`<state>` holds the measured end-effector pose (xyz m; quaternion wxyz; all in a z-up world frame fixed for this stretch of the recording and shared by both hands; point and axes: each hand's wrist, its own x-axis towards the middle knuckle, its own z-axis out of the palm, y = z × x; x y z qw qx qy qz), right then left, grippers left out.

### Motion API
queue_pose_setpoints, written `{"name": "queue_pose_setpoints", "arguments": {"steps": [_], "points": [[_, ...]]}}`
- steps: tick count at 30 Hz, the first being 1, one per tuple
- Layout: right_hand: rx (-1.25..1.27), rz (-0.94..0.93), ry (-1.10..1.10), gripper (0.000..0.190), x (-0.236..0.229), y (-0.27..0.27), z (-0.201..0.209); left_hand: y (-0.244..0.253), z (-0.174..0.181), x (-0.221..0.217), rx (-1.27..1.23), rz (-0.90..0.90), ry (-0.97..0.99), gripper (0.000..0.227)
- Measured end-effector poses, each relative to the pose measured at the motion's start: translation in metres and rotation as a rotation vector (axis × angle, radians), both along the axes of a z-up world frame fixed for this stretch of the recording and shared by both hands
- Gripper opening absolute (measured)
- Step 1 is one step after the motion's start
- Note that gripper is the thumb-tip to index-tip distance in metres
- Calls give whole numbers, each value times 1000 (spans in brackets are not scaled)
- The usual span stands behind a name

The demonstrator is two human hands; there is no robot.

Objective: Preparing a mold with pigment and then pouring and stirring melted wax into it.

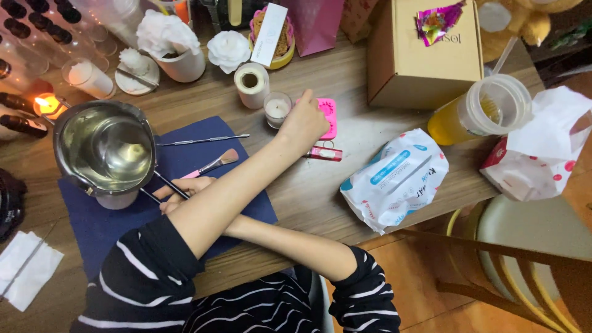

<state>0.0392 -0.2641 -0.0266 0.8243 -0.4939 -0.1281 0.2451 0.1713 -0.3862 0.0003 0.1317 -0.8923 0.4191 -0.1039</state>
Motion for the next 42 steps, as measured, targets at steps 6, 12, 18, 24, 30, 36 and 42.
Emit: {"name": "queue_pose_setpoints", "arguments": {"steps": [6, 12, 18, 24, 30, 36, 42], "points": [[39, 26, 16, 23, 3, 4, -14, 4, 0, 2, -111, -113, -138, 12], [21, -3, 10, 22, 4, 2, 9, 14, 80, 18, -85, -91, -185, 37], [-9, -1, 17, 21, 10, -18, 31, 62, 174, -26, -446, -212, -276, 26], [-46, 29, 20, 21, 10, -65, 54, 177, 262, -135, -508, -158, -142, 26], [-90, 47, 5, 23, 22, -44, 77, 262, 225, -202, -616, 82, 10, 20], [-133, 24, 3, 23, 28, -51, 86, 307, 144, -224, -705, 244, 165, 14], [-82, -88, -27, 32, 34, -47, 74, 288, 65, -229, -762, 47, 55, 9]]}}
